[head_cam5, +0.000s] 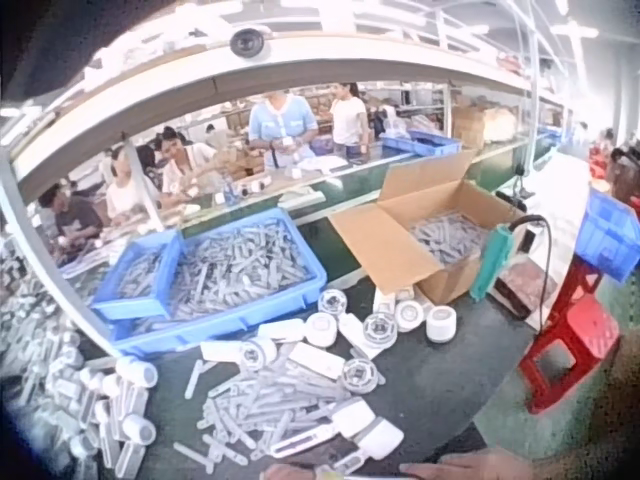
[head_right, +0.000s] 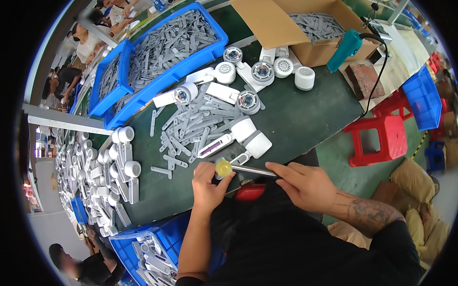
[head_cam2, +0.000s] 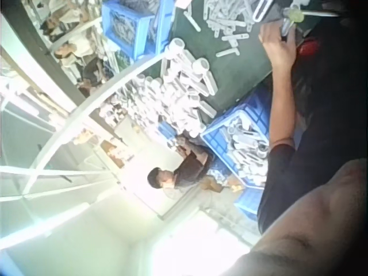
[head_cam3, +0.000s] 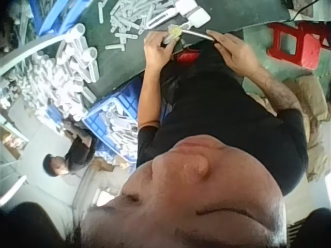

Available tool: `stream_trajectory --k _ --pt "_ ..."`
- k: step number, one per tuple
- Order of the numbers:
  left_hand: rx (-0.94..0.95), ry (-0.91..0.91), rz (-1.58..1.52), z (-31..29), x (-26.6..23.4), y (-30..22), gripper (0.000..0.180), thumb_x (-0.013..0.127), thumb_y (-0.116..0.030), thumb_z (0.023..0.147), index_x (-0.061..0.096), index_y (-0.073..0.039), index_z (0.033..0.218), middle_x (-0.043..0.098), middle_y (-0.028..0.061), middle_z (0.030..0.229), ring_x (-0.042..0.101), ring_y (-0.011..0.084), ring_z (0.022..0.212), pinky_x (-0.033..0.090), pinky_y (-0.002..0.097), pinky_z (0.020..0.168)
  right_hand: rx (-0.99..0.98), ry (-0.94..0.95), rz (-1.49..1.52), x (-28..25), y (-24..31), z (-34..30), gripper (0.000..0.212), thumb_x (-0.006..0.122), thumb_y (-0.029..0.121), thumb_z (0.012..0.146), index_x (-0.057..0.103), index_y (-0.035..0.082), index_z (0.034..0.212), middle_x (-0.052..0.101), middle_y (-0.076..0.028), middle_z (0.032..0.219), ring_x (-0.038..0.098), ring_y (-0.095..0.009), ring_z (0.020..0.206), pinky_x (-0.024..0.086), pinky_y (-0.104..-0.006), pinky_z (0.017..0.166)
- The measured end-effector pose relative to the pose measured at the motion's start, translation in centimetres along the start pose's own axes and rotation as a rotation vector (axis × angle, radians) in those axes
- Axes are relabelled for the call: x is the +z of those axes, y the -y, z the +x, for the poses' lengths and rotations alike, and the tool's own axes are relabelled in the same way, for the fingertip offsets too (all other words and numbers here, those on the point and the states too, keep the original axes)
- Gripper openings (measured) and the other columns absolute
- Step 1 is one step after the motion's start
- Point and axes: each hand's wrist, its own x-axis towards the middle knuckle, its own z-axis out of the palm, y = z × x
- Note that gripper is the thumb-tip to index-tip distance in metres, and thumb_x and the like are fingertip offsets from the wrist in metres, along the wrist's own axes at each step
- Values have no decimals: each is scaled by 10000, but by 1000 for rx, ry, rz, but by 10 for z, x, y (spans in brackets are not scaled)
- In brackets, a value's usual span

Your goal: The person assembles portable fan components by inserting metal strips into plastic handles, tapping them into place using a small mallet, and placing the assembled parts into a blue crate.

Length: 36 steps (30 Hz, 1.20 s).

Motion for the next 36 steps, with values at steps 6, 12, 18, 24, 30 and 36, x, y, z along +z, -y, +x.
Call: stream_trajectory --k 6,12,18,24,30,36 --pt "16 5 -95 1 2 3 229 927 -142 798 774 -54 944 739 85 896 692 320 899 500 418 828 25 48 -68 11 0 1 399 678 215 1055 656 122 1442 673 -97 859 688 -334 714 569 -448 629" --pt "-51 -47 -99 -8 11 12 358 968 -154 762 731 -45 1007 750 87 942 707 321 913 531 427 845 53 82 -117 7 -2 13 393 675 208 1054 658 117 1435 695 -109 891 704 -339 748 572 -447 636" --pt "-165 -123 -147 -21 23 20 653 1018 -188 726 602 -49 1210 765 70 996 726 328 953 577 443 857 30 126 -111 21 -5 12 385 666 236 1065 663 145 1439 693 -91 878 697 -329 715 572 -447 624" --pt "-207 -66 -183 -19 23 22 731 988 -135 732 531 -57 1298 800 74 1075 730 347 1029 566 462 940 -33 191 -138 26 1 19 392 667 255 1066 663 157 1445 648 -72 816 683 -314 689 562 -454 609" --pt "32 -56 46 -13 -4 7 380 946 -203 788 740 -48 1068 794 108 1033 723 344 889 569 447 775 -5 -2 151 13 4 34 363 653 119 1046 681 58 1403 751 -222 1208 750 -409 984 610 -422 857" --pt "-122 -98 15 -42 -75 -36 264 846 -159 933 763 -47 1157 784 153 1043 755 348 823 613 423 728 154 -257 159 5 -66 0 363 536 115 1133 618 -49 1447 665 -15 1047 529 -83 844 463 -251 770"
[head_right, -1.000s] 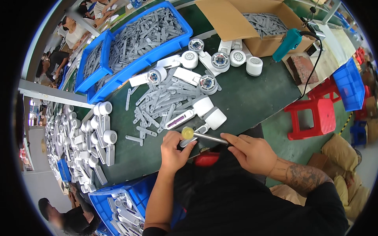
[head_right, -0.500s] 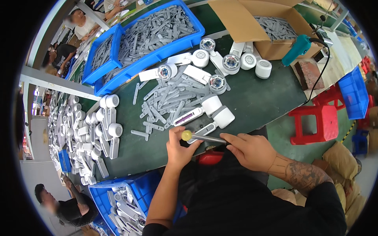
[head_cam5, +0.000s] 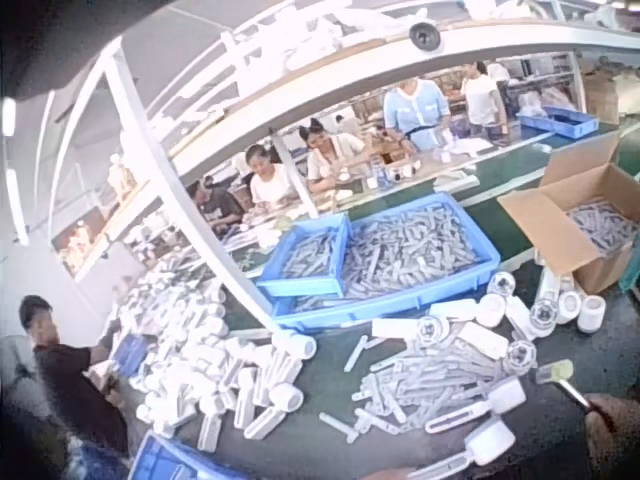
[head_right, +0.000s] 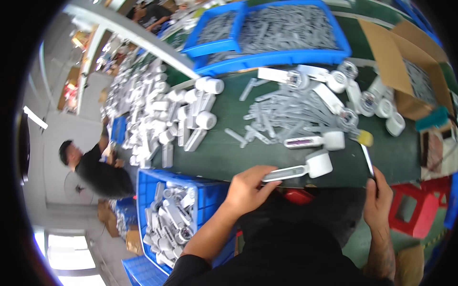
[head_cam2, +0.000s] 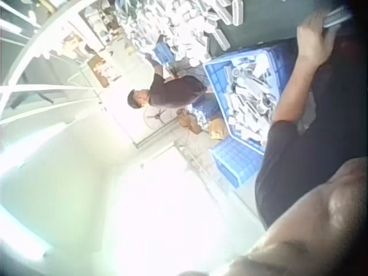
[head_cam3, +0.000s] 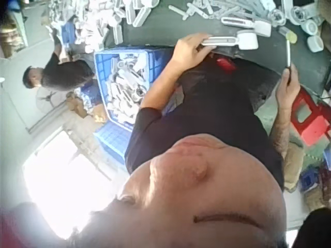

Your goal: The person assembles portable fan components by inserting metal strips into plastic handles, tapping them into place using a small mallet, and placing the assembled parts into a blue crate.

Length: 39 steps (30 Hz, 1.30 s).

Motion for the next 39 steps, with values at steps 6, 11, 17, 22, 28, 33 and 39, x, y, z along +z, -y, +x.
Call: stream_trajectory --k 6,11,17,22,28,33,39 --pt "-499 -527 182 -16 -146 74 426 835 -151 964 758 -15 1361 650 3 798 445 42 620 376 260 538 63 -23 31 6 -30 -15 336 610 107 1093 638 -58 1384 682 -87 1019 595 -144 905 499 -293 851" --pt "-606 -852 395 -9 -241 191 450 777 -323 1005 754 -51 1363 632 27 809 510 114 701 463 300 668 138 14 91 14 -25 -13 278 635 55 1060 654 -56 1314 628 -50 949 550 -120 873 473 -283 800" --pt "-699 -516 655 18 -265 271 401 760 -340 985 765 -169 1348 796 202 1094 754 383 1100 568 473 991 113 -18 24 12 -29 -30 272 699 38 1012 668 -58 1265 679 -75 937 603 -134 858 513 -302 799" --pt "-448 -593 805 29 -263 276 418 757 -299 1014 743 -51 1350 709 256 1317 664 419 1240 513 474 1075 170 -57 -35 18 -5 -14 266 799 67 955 742 -8 1203 758 -110 898 670 -131 787 540 -292 740" --pt "-98 -107 257 89 -111 112 193 812 -114 945 802 -60 1130 771 106 966 708 233 865 542 363 760 137 -81 3 37 23 48 489 892 234 895 741 104 1342 752 -96 854 610 -149 615 506 -301 608" --pt "-61 50 265 130 -12 91 207 850 -175 889 817 -51 1051 761 142 932 723 316 812 575 414 744 62 12 -67 60 40 99 516 876 362 900 758 192 1373 775 -122 870 693 -270 656 553 -364 642" --pt "-82 46 493 155 33 99 151 753 -228 963 810 -134 1065 773 131 992 745 404 934 607 513 802 14 16 -59 75 35 94 464 851 409 913 789 234 1339 748 -137 809 708 -312 680 568 -408 667"
